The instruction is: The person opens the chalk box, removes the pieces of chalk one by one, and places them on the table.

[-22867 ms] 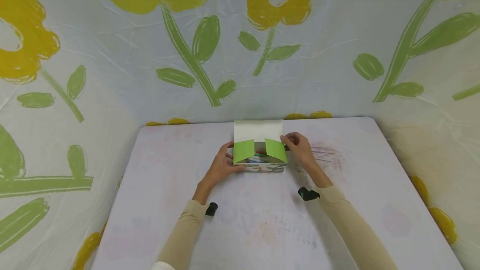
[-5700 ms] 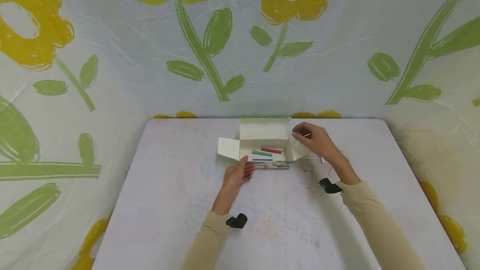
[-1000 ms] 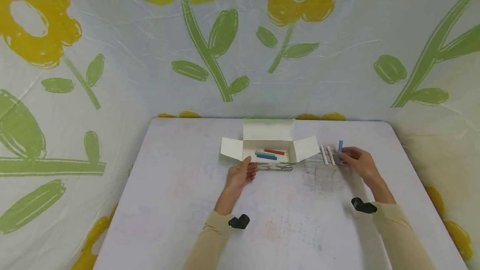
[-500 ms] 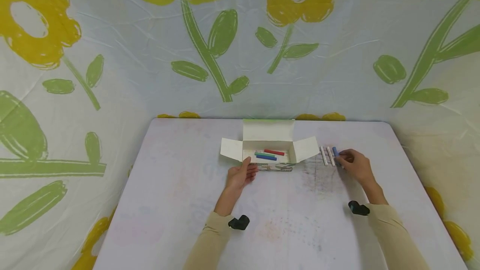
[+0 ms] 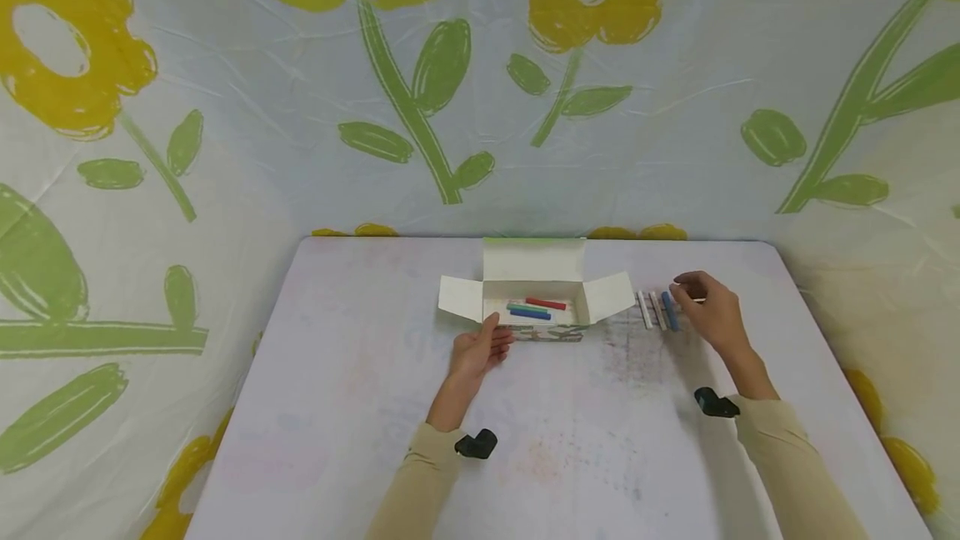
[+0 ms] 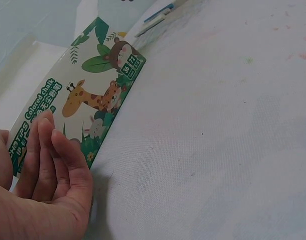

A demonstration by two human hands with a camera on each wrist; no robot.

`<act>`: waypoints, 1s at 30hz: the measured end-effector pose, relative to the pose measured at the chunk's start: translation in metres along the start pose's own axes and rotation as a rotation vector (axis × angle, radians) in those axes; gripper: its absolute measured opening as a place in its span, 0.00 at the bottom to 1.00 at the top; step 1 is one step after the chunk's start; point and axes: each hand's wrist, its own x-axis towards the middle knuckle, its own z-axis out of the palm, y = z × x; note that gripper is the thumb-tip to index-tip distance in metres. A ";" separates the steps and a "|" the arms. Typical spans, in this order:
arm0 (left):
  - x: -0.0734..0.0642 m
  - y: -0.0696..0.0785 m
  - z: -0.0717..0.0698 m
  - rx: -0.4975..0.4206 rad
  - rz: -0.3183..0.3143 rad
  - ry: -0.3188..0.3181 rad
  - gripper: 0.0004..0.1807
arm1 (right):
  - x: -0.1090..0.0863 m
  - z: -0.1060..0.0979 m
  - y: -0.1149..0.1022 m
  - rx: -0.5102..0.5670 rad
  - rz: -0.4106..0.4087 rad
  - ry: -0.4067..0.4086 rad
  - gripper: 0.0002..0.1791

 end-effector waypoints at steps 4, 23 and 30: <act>-0.001 0.002 0.000 -0.005 0.004 -0.008 0.31 | 0.006 -0.001 -0.016 0.032 -0.063 0.034 0.15; 0.000 0.002 -0.001 -0.013 -0.008 -0.012 0.31 | 0.022 0.017 -0.089 0.145 -0.181 -0.019 0.14; 0.000 0.001 0.000 -0.011 0.000 -0.015 0.31 | 0.027 0.032 -0.102 0.146 -0.248 -0.012 0.11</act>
